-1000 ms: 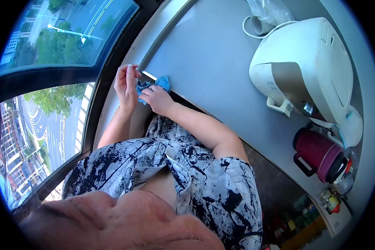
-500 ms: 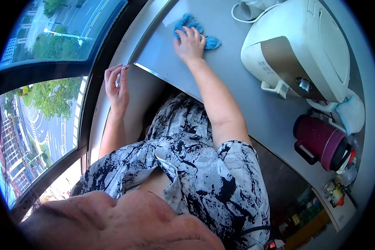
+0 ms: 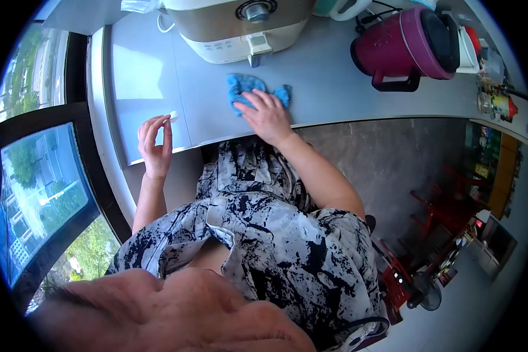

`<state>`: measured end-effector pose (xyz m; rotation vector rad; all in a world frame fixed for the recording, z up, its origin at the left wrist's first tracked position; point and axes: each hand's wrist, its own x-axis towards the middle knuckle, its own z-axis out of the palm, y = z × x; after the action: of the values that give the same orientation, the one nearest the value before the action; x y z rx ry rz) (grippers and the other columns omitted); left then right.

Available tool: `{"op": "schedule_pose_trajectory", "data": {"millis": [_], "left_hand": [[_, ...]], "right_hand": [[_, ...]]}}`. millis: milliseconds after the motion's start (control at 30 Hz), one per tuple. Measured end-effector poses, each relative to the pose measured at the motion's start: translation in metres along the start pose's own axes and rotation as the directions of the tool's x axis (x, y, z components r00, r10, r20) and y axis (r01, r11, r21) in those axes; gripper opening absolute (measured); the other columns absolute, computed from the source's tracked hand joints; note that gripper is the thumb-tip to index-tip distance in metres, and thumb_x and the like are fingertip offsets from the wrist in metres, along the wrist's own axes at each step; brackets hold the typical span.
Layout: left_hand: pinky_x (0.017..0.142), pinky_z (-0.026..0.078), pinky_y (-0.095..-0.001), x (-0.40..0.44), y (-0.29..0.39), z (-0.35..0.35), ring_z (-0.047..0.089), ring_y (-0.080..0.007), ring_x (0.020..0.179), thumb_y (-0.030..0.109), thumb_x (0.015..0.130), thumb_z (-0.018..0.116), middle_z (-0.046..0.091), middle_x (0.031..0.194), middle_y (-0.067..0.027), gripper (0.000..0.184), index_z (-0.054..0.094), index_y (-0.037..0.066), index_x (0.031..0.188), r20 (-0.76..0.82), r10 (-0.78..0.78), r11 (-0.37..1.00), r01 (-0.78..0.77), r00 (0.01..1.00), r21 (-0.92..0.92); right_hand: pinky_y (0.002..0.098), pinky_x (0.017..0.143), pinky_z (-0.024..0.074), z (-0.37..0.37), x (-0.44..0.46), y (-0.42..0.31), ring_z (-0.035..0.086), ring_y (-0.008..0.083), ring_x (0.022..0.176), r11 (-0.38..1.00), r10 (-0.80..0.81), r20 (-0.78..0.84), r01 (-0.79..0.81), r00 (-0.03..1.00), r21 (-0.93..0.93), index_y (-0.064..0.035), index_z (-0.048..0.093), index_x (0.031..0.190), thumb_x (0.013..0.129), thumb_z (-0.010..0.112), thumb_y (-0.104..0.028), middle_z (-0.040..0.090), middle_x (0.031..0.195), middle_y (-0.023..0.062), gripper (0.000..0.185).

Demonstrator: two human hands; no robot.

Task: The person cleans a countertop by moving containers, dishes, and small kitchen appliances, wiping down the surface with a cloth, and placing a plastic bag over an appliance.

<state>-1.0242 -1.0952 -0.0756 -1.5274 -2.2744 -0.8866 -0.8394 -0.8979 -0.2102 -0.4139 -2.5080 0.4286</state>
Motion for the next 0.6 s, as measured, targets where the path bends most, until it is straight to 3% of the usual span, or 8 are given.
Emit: {"op": "schedule_pose_trajectory", "data": {"millis": [33,67,133,233,267,367,467,600], "left_hand": [[0.086,0.043,-0.0361,0.007,0.012,0.001,0.062,-0.024,0.092,0.0,0.083,0.069,0.066,0.094,-0.0073,0.018,0.068,0.007,0.1,0.005,0.042,0.999,-0.042,0.999,-0.03],[0.086,0.044,-0.0364,0.017,-0.012,-0.009,0.062,-0.0244,0.093,-0.001,0.082,0.069,0.066,0.094,-0.0072,0.019,0.067,0.007,0.099,-0.078,0.134,0.989,-0.128,0.988,0.077],[0.086,0.044,-0.0366,0.019,-0.004,-0.005,0.062,-0.0244,0.092,-0.001,0.082,0.068,0.066,0.095,-0.0071,0.019,0.067,0.007,0.099,-0.08,0.161,0.986,-0.157,0.984,0.057],[0.083,0.047,-0.0348,0.015,0.0,-0.003,0.063,-0.0246,0.092,0.0,0.084,0.069,0.068,0.096,-0.008,0.016,0.069,0.006,0.099,-0.034,0.104,0.994,-0.103,0.994,0.042],[0.082,0.049,-0.0337,0.013,0.001,-0.002,0.064,-0.0243,0.093,0.0,0.086,0.068,0.069,0.098,-0.0088,0.015,0.07,0.006,0.1,-0.019,0.092,0.995,-0.091,0.996,0.042],[0.082,0.049,-0.0337,0.008,-0.003,-0.001,0.064,-0.0233,0.092,0.0,0.086,0.069,0.069,0.098,-0.0088,0.016,0.071,0.006,0.101,-0.096,0.057,0.997,-0.051,0.994,0.064],[0.085,0.048,-0.0338,0.007,-0.006,-0.001,0.065,-0.0228,0.092,0.0,0.084,0.071,0.07,0.096,-0.0084,0.022,0.072,0.007,0.105,-0.081,0.101,0.988,-0.09,0.992,0.126],[0.089,0.046,-0.0374,0.015,-0.025,0.015,0.065,-0.0195,0.092,0.003,0.079,0.074,0.067,0.094,-0.003,0.03,0.071,0.012,0.108,0.05,0.324,0.915,-0.326,0.945,0.237]], "right_hand": [[0.0419,0.1,0.04,-0.013,-0.006,0.022,0.051,0.0266,0.121,0.992,0.116,-0.069,-0.119,0.991,-0.036,-0.0235,0.065,0.122,0.09,0.063,-0.023,0.059,0.127,0.003,0.032],[0.0429,0.099,0.0409,0.027,0.041,0.039,0.052,0.0294,0.118,0.99,0.136,-0.269,-0.14,0.954,0.002,-0.022,0.064,0.124,0.09,0.062,-0.022,0.059,0.126,0.0054,0.034],[0.0456,0.097,0.0418,0.038,0.057,0.074,0.054,0.035,0.113,0.959,0.275,-0.452,-0.207,0.849,0.193,-0.0181,0.063,0.125,0.092,0.059,-0.021,0.059,0.125,0.0112,0.033],[0.0473,0.095,0.0425,0.03,0.106,0.071,0.055,0.0385,0.107,0.911,0.403,-0.505,-0.281,0.764,0.302,-0.0151,0.063,0.123,0.093,0.058,-0.019,0.059,0.125,0.015,0.031],[0.0491,0.096,0.0404,0.042,0.118,0.063,0.052,0.0375,0.112,0.912,0.408,-0.494,-0.322,0.768,0.253,-0.0154,0.064,0.121,0.092,0.058,-0.021,0.059,0.126,0.0143,0.03],[0.0492,0.101,0.0333,0.081,0.151,-0.005,0.043,0.0323,0.124,0.917,0.381,-0.4,-0.396,0.833,0.049,-0.0144,0.062,0.121,0.085,0.062,-0.029,0.051,0.135,0.008,0.039],[0.0428,0.097,0.0375,0.08,0.138,-0.02,0.048,0.0276,0.12,0.992,0.124,-0.355,-0.123,0.927,0.027,-0.0162,0.062,0.121,0.086,0.063,-0.023,0.055,0.13,0.0061,0.036],[0.039,0.094,0.0406,0.066,0.095,-0.015,0.051,0.023,0.118,0.999,0.008,-0.306,0.008,0.952,0.052,-0.0204,0.065,0.121,0.085,0.064,-0.022,0.058,0.128,0.0022,0.035]]}}
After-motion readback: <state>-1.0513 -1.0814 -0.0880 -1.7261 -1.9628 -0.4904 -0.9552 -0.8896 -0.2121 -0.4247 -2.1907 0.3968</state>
